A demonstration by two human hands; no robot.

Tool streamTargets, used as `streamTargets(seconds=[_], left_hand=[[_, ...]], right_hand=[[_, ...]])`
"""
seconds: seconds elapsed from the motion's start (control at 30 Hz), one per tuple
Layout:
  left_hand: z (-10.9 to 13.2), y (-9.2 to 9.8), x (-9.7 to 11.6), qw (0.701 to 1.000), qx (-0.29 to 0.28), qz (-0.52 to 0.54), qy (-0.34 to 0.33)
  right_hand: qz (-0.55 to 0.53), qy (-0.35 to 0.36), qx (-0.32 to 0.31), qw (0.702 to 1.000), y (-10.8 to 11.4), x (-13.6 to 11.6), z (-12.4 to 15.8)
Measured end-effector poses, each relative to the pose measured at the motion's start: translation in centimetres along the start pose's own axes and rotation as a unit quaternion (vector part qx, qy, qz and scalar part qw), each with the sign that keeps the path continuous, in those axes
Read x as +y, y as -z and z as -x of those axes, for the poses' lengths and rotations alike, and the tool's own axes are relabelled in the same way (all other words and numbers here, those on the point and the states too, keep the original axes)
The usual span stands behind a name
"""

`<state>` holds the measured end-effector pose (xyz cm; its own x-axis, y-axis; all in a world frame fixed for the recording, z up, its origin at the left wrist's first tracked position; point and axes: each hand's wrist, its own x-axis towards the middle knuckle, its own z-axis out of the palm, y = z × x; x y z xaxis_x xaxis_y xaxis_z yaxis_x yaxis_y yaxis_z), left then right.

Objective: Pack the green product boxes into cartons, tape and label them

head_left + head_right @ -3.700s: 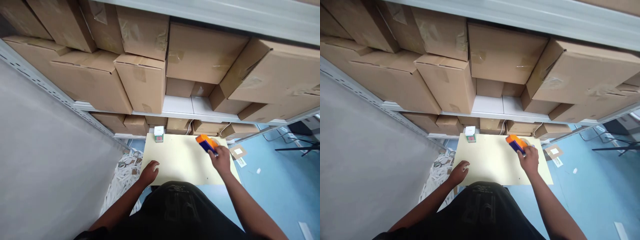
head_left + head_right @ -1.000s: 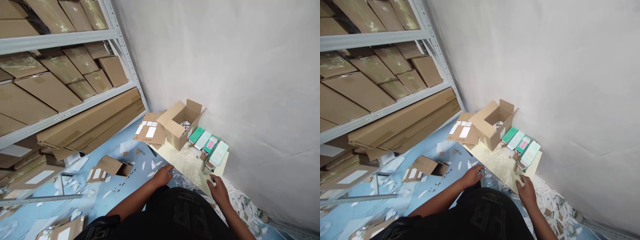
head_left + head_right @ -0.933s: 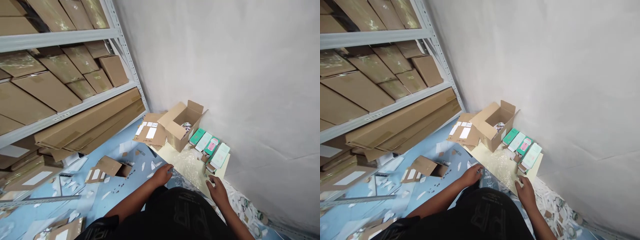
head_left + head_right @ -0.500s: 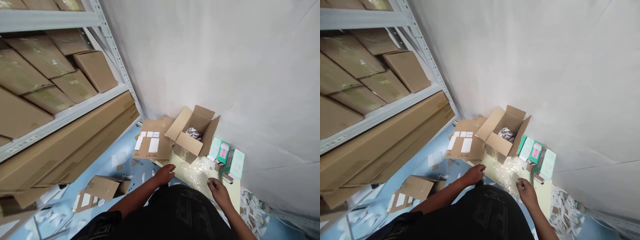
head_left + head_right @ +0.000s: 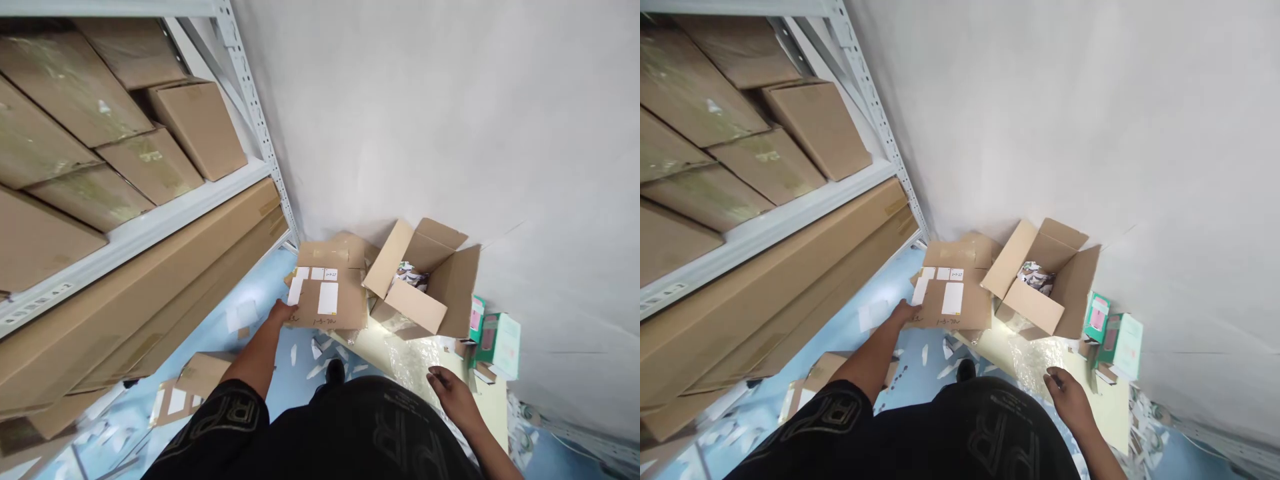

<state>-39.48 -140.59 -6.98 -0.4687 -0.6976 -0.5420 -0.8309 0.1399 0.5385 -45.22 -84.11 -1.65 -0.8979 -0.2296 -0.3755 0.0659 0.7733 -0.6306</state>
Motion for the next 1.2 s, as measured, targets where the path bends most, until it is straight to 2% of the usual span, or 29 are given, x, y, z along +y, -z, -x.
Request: streamTargets(seconds=[0.1,0.17,0.23,0.3,0.4,0.47,0.57,0.67,0.73,0.83,0.9,1.0,1.1,1.2], left_hand=[[0.0,0.1,-0.5,0.997,-0.044,0.054,-0.009],[0.3,0.9,-0.5,0.992,-0.080,0.097,-0.031],[0.7,2.6,-0.6,0.979,-0.107,0.164,-0.063],[1.2,5.2,-0.8,0.959,-0.111,0.240,-0.101],[3.1,9.5,-0.8,0.939,-0.066,0.297,-0.162],[5.2,12.1,-0.6,0.930,-0.023,0.308,-0.199],[9.9,15.2,0.0,0.918,0.040,0.314,-0.237],[15.7,17.2,0.5,0.910,0.124,0.307,-0.250],[19.8,17.8,0.7,0.900,0.179,0.304,-0.256],[26.0,17.8,1.0,0.883,0.237,0.297,-0.274],[30.0,17.3,1.2,0.872,0.260,0.296,-0.289],[34.9,16.5,1.2,0.851,0.265,0.325,-0.316],[37.7,16.0,0.8,0.824,0.246,0.376,-0.344],[37.8,15.4,0.4,0.816,0.182,0.411,-0.364]], right_hand=[[0.006,0.001,-0.007,1.000,-0.8,-0.8,0.0],[0.013,0.008,-0.022,1.000,-1.3,-1.3,0.1],[0.023,0.013,-0.034,0.999,-1.7,-1.6,0.2],[0.031,0.020,-0.041,0.998,-1.9,-1.9,0.2],[0.039,0.038,-0.051,0.997,-1.8,-2.2,0.0],[0.044,0.057,-0.063,0.995,-1.6,-2.1,-0.1],[0.048,0.094,-0.081,0.991,-0.9,-1.6,-0.3],[0.051,0.124,-0.092,0.987,0.0,-0.6,-0.2],[0.048,0.138,-0.093,0.985,0.5,0.5,0.3],[0.028,0.137,-0.097,0.985,0.8,3.0,1.8],[0.011,0.132,-0.113,0.985,0.8,5.0,3.1],[-0.015,0.126,-0.137,0.982,0.5,7.3,5.3],[-0.050,0.111,-0.130,0.984,0.7,7.1,7.0],[-0.139,0.101,-0.069,0.983,2.0,3.5,8.1]])
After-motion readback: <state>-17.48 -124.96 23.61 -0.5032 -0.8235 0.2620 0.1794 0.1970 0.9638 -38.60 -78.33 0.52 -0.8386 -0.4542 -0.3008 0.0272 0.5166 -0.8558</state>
